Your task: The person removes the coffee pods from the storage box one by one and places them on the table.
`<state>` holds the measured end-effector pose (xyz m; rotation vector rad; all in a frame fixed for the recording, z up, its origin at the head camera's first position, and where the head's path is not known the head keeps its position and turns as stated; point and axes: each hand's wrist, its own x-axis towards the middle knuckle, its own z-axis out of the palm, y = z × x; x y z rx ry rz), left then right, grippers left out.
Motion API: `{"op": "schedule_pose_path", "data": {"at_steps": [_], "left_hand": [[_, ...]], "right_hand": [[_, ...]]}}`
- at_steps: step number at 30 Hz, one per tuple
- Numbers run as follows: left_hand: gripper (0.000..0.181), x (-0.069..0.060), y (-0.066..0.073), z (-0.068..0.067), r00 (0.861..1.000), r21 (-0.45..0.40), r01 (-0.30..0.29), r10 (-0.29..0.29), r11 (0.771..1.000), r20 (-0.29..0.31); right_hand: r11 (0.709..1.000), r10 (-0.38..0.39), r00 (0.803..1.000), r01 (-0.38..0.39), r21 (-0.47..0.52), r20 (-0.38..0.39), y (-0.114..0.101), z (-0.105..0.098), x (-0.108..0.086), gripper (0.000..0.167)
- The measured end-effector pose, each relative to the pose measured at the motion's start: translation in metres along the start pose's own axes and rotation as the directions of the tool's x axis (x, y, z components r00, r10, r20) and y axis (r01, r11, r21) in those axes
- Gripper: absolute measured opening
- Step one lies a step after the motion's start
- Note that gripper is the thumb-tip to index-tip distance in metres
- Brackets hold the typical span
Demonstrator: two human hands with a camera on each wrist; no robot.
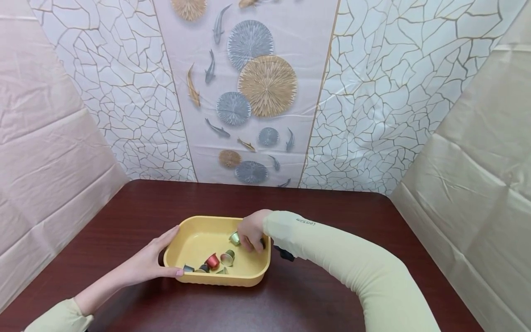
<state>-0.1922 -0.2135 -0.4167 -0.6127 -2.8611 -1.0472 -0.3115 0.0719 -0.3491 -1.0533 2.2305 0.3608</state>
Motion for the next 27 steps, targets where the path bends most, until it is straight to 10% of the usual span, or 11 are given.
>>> {"op": "schedule_pose_path", "data": {"at_steps": [27], "left_hand": [[0.115,0.000,-0.001,0.000,1.000,0.003,0.008,-0.008,1.000,-0.006]], "right_hand": [[0.995,0.083,0.996,-0.081,-0.061,0.034,-0.014,-0.004,-0.008,0.023]]}}
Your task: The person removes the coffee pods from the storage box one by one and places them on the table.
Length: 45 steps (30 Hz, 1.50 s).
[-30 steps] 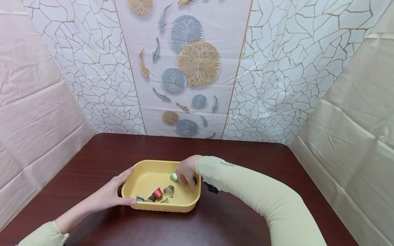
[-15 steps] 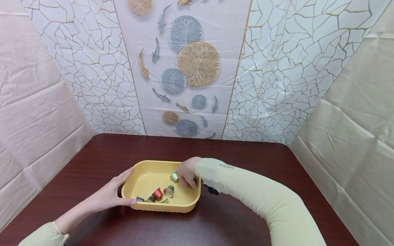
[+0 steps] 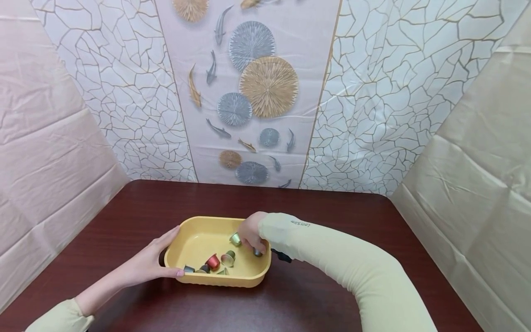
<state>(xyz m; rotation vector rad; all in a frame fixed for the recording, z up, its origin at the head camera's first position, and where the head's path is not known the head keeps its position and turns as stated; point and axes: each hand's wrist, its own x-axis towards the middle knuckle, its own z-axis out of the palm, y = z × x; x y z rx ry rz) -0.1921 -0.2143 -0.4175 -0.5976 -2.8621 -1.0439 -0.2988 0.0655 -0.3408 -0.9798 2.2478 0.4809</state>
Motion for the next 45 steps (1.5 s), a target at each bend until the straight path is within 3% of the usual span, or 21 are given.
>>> {"op": "schedule_pose_path", "data": {"at_steps": [8,22,30,37,45], "left_hand": [[0.115,0.000,0.001,0.000,1.000,0.008,-0.027,0.027,1.000,-0.009],[0.115,0.002,0.000,0.000,1.000,0.010,-0.024,0.024,1.000,-0.002],[0.115,0.000,0.001,0.000,1.000,0.007,-0.016,0.016,1.000,0.001],[0.115,0.000,0.001,0.000,1.000,-0.003,-0.010,0.010,1.000,0.006],[0.115,0.000,0.001,0.000,1.000,0.000,-0.013,0.013,1.000,0.003]], "right_hand": [[0.999,0.001,1.000,-0.001,-0.053,0.000,-0.001,-0.002,0.000,0.024],[0.999,-0.049,0.999,0.049,0.012,-0.001,0.008,0.001,0.006,0.020],[0.992,-0.088,0.994,0.093,0.089,-0.061,0.011,-0.001,0.001,0.020],[0.968,-0.125,0.986,0.145,0.204,-0.109,0.015,-0.002,-0.003,0.023],[0.958,-0.176,0.963,0.215,0.191,-0.202,0.022,0.000,-0.008,0.026]]}}
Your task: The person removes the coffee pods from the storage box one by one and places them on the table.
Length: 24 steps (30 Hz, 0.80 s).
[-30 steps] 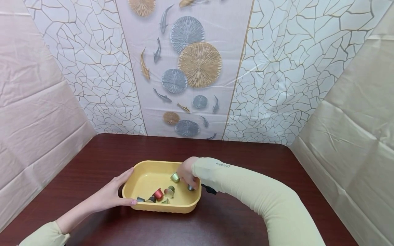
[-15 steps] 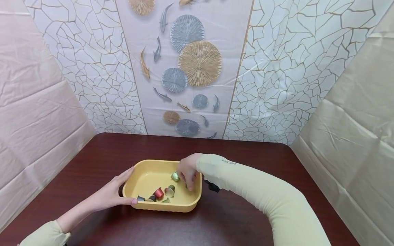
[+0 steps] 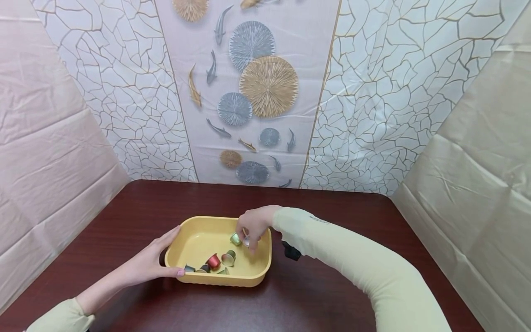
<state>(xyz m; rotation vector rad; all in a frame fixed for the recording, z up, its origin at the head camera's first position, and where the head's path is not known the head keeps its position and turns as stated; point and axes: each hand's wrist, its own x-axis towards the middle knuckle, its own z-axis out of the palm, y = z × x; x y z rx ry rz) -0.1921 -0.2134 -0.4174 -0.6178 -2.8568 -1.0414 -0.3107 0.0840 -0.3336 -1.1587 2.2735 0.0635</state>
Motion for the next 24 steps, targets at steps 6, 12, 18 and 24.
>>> {"op": "schedule_pose_path", "data": {"at_steps": [6,12,18,24], "left_hand": [[0.115,0.000,0.000,0.000,1.000,0.010,-0.004,0.004,1.000,-0.003],[0.115,0.000,-0.001,0.000,1.000,0.000,-0.002,0.002,1.000,-0.001],[0.116,0.000,-0.002,0.000,1.000,-0.005,-0.003,0.003,1.000,0.000],[0.115,0.000,-0.001,-0.001,1.000,-0.001,-0.006,0.006,1.000,0.001]], "right_hand": [[0.999,-0.017,0.998,0.019,0.030,-0.066,0.006,0.003,-0.005,0.028],[0.997,-0.038,0.984,0.050,0.065,-0.171,0.010,0.003,-0.013,0.028],[0.995,-0.053,0.952,0.076,0.065,-0.303,0.013,0.004,-0.022,0.029],[0.990,-0.058,0.906,0.105,0.089,-0.419,0.016,0.006,-0.033,0.030]]}}
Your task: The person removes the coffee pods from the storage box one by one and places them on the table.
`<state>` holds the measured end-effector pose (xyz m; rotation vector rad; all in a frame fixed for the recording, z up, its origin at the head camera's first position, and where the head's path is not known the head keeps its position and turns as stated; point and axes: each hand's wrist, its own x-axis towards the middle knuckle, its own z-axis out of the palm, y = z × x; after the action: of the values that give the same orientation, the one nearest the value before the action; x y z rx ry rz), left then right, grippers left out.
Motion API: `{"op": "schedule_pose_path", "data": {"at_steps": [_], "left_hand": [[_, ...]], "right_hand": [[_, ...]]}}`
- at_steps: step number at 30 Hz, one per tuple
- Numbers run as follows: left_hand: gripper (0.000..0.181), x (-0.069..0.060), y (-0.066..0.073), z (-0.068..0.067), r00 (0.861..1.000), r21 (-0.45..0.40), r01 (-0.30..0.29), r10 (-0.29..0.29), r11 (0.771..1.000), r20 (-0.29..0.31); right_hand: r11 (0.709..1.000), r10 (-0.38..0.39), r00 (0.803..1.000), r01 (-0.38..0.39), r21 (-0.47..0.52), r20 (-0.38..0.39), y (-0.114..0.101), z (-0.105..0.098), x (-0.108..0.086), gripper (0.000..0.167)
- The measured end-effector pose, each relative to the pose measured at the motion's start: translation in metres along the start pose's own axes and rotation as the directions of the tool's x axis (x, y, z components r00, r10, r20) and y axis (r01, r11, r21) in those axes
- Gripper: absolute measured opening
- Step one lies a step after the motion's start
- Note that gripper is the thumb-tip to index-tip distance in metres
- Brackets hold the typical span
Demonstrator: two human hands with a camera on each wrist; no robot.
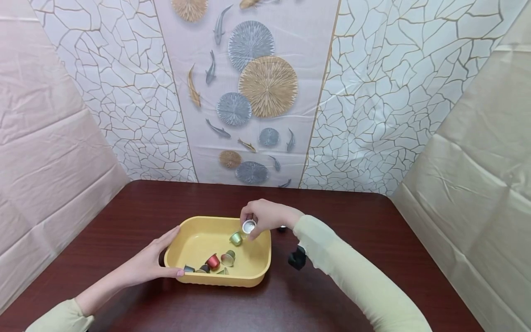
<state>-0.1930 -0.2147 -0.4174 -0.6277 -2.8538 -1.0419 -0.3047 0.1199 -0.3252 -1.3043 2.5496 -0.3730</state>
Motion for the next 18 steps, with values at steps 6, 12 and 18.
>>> {"op": "schedule_pose_path", "data": {"at_steps": [6,12,18], "left_hand": [[0.116,0.001,-0.001,0.001,1.000,-0.001,0.005,-0.005,1.000,0.001],[0.115,0.001,-0.001,0.003,1.000,-0.012,0.026,-0.026,1.000,0.007],[0.116,0.001,-0.002,0.003,0.999,-0.015,0.032,-0.031,0.999,0.013]], "right_hand": [[0.998,0.042,0.993,-0.036,0.058,-0.108,0.006,0.001,-0.011,0.030],[0.993,0.067,0.974,-0.044,0.107,-0.217,0.016,0.006,-0.022,0.034],[0.986,0.110,0.951,-0.067,0.154,-0.290,0.020,0.009,-0.033,0.036]]}}
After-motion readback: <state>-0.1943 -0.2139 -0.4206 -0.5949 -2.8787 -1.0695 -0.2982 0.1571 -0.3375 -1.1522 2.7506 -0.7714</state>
